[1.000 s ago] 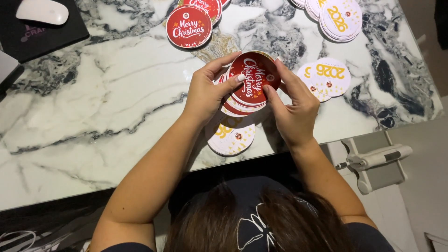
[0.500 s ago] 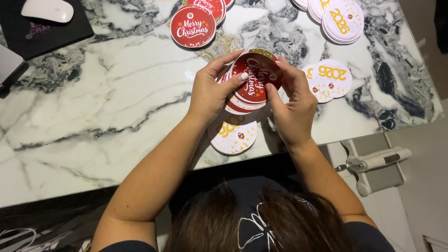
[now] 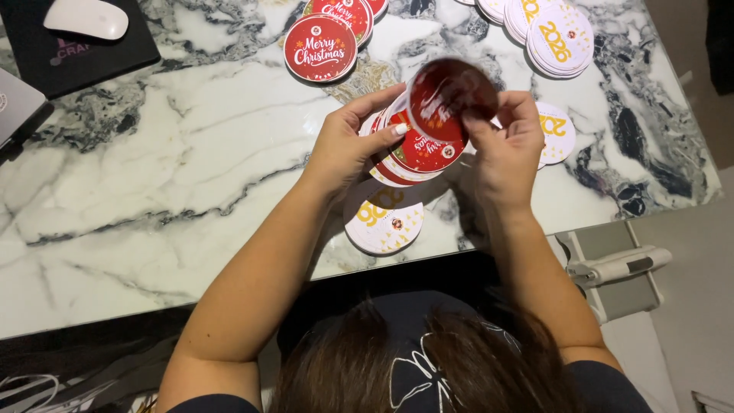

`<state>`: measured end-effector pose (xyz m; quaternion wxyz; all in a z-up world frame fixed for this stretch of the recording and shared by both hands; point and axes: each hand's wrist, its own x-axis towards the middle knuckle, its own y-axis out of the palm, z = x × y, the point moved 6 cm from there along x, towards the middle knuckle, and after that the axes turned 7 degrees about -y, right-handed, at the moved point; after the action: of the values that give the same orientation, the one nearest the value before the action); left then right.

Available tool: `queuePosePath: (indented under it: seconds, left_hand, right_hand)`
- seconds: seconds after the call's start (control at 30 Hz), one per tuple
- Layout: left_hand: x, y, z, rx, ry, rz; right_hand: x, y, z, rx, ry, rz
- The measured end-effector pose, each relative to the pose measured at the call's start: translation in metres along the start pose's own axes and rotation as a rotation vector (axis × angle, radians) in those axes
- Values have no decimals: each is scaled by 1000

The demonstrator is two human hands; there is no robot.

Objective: The person alternates red 'Merry Christmas' and white '2026' circular coasters by hand, placing them into separate stacks on a marble countertop. The person repeatedly picks up, flips, and places the coasters, forming two growing piles.

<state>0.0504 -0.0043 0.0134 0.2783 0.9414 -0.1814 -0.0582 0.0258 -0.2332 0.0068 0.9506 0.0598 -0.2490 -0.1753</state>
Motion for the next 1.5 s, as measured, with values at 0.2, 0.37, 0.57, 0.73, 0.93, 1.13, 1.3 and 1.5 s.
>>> queuePosePath:
  seconds: [0.2,0.37,0.57,0.73,0.93,1.13,1.3,1.5]
  left_hand:
    - [23,-34,5,165,1,20]
    - [30,-71,-17,385,171,-242]
    - [19,-80,-46,322,389,-355]
    - [19,-61,-35,321,264,-327]
    - [12,-41,-32,269,172,-233]
    - [6,-21,-24,149,-40,-50]
    - [6,-18,-19,193,17,-29]
    - [8,-23,-14,276,155,-58]
  right_hand:
    - [23,-5,-10,195,151,-153]
    - [50,-12,-23,141,169,-148]
    - [48,17,-24,-693,-155,265]
    - [23,56,27,-759,-362,354]
    - [3,67,52,-421,-182,297]
    - [2,28,33,-193,-51,78]
    - [-3,7,33,-59,-35,11]
    - [13,-81,29,-258,-67,-168]
